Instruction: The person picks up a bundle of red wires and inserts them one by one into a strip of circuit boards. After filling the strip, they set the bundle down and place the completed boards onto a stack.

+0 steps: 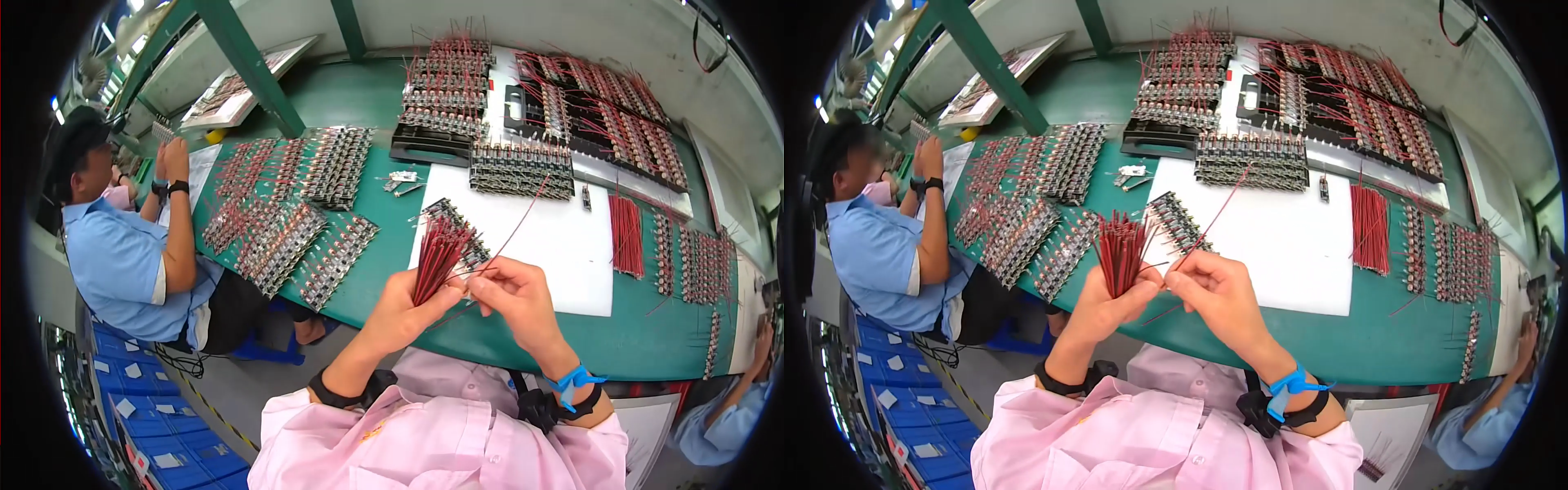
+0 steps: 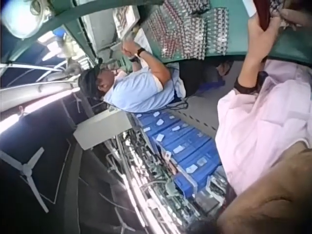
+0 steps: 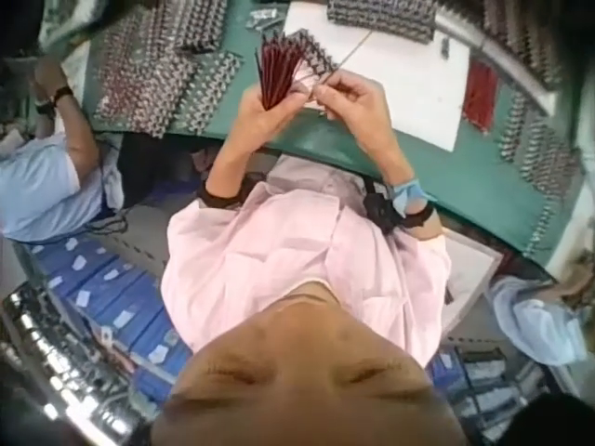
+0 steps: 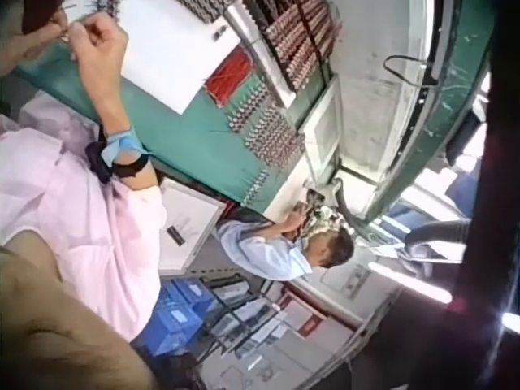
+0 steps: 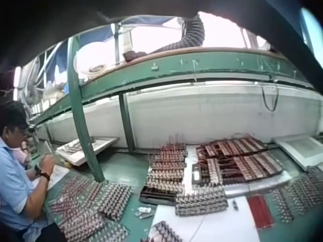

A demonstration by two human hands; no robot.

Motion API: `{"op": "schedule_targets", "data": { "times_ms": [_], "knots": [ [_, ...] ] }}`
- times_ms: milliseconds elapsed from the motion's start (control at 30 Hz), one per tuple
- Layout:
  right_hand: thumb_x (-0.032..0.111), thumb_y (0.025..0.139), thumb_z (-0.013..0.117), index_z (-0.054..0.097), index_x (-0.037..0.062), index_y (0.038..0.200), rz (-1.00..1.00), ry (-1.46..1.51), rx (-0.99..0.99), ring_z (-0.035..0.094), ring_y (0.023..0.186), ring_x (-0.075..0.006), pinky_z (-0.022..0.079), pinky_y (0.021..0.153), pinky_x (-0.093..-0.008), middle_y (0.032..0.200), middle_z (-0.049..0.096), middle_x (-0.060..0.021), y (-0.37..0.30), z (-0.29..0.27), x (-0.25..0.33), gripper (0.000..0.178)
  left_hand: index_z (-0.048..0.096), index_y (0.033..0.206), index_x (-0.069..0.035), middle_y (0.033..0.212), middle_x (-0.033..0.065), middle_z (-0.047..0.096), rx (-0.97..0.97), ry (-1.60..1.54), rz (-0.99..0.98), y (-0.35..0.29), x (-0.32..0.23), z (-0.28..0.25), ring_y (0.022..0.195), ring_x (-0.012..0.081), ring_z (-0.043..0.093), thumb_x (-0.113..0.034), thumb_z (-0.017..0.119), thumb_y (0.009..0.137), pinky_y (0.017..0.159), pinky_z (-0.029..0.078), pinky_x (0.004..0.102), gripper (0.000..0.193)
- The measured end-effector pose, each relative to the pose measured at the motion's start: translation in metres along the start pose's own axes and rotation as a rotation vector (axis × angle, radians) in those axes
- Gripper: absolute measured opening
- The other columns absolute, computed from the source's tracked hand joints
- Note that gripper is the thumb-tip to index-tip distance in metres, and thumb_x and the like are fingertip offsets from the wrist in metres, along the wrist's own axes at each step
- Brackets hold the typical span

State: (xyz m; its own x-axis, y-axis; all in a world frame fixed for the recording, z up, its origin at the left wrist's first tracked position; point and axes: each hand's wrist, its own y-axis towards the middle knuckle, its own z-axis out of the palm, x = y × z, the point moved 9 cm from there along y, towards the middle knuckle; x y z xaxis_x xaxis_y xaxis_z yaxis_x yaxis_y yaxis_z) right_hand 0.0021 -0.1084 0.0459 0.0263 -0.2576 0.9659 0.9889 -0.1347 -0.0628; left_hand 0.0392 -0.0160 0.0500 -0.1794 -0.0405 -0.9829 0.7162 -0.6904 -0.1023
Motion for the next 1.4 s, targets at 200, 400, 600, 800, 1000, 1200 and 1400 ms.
{"op": "schedule_targets", "data": {
  "times_ms": [200, 400, 600, 800, 1000, 1200, 1400],
  "knots": [
    [0.003, 0.074, 0.054, 0.054, -0.0034, 0.075, 0.003, 0.073, 0.016, 0.046, 0.053, -0.0066, 0.037, 0.047, -0.0174, 0.067, 0.054, -0.0049, -0.003, 0.004, -0.004, 0.007, 0.052, 0.078, 0.0, 0.056, -0.0029, 0.044, -0.007, 0.083, -0.054, -0.009, 0.003, -0.002, 0.046, 0.0025, 0.036, -0.011, 0.051, 0.077, 0.039, 0.025, 0.0174, 0.011],
    [0.003, 0.074, 0.055, 0.054, -0.0036, 0.076, -0.05, 0.143, 0.058, 0.047, 0.054, -0.0065, 0.037, 0.047, -0.0168, 0.07, 0.055, -0.006, -0.003, 0.01, 0.003, 0.007, 0.053, 0.08, 0.001, 0.057, -0.0035, 0.044, 0.04, -0.062, -0.13, -0.012, 0.008, -0.001, 0.048, 0.0018, 0.037, -0.01, 0.05, 0.078, 0.041, 0.026, 0.0176, 0.012],
    [0.004, 0.074, 0.056, 0.054, -0.0038, 0.076, -0.102, 0.014, 0.03, 0.047, 0.055, -0.0061, 0.037, 0.047, -0.0167, 0.069, 0.055, -0.0058, -0.002, 0.011, 0.002, 0.008, 0.053, 0.084, 0.002, 0.059, -0.0028, 0.046, -0.033, 0.047, -0.025, -0.016, 0.0, -0.005, 0.05, 0.002, 0.038, -0.009, 0.05, 0.078, 0.042, 0.028, 0.0171, 0.012],
    [0.005, 0.074, 0.056, 0.054, -0.0036, 0.078, -0.154, -0.159, 0.074, 0.046, 0.056, -0.0057, 0.037, 0.046, -0.0167, 0.069, 0.055, -0.005, -0.005, 0.019, 0.001, 0.01, 0.054, 0.087, 0.002, 0.064, -0.0012, 0.051, -0.055, 0.107, 0.02, -0.024, 0.0, -0.014, 0.054, 0.0026, 0.041, -0.008, 0.051, 0.078, 0.046, 0.032, 0.0173, 0.013],
    [0.004, 0.072, 0.054, 0.053, -0.0017, 0.071, -0.094, -0.12, 0.041, 0.041, 0.053, -0.0044, 0.034, 0.047, -0.0192, 0.059, 0.05, -0.0002, -0.007, 0.027, 0.003, 0.006, 0.054, 0.087, 0.002, 0.067, 0.0012, 0.054, -0.055, 0.177, 0.08, -0.03, -0.009, -0.018, 0.057, 0.0048, 0.044, -0.008, 0.052, 0.078, 0.05, 0.035, 0.0187, 0.014],
    [0.003, 0.072, 0.054, 0.052, -0.0011, 0.072, -0.119, -0.215, 0.053, 0.041, 0.052, -0.0058, 0.034, 0.047, -0.0198, 0.06, 0.049, -0.0022, -0.004, 0.03, 0.005, 0.005, 0.053, 0.085, 0.002, 0.066, 0.0029, 0.054, -0.057, 0.199, 0.057, -0.028, -0.008, -0.025, 0.056, 0.0059, 0.044, -0.006, 0.053, 0.075, 0.049, 0.035, 0.0192, 0.012],
    [0.002, 0.072, 0.053, 0.052, -0.001, 0.072, -0.342, -0.429, 0.025, 0.043, 0.052, -0.0066, 0.035, 0.047, -0.0205, 0.061, 0.05, -0.0035, -0.005, 0.032, 0.026, 0.003, 0.051, 0.074, 0.001, 0.06, -0.0012, 0.048, -0.067, 0.335, 0.198, -0.023, -0.008, -0.029, 0.053, 0.005, 0.04, -0.001, 0.051, 0.073, 0.051, 0.035, 0.0185, 0.002]
  ]
}}
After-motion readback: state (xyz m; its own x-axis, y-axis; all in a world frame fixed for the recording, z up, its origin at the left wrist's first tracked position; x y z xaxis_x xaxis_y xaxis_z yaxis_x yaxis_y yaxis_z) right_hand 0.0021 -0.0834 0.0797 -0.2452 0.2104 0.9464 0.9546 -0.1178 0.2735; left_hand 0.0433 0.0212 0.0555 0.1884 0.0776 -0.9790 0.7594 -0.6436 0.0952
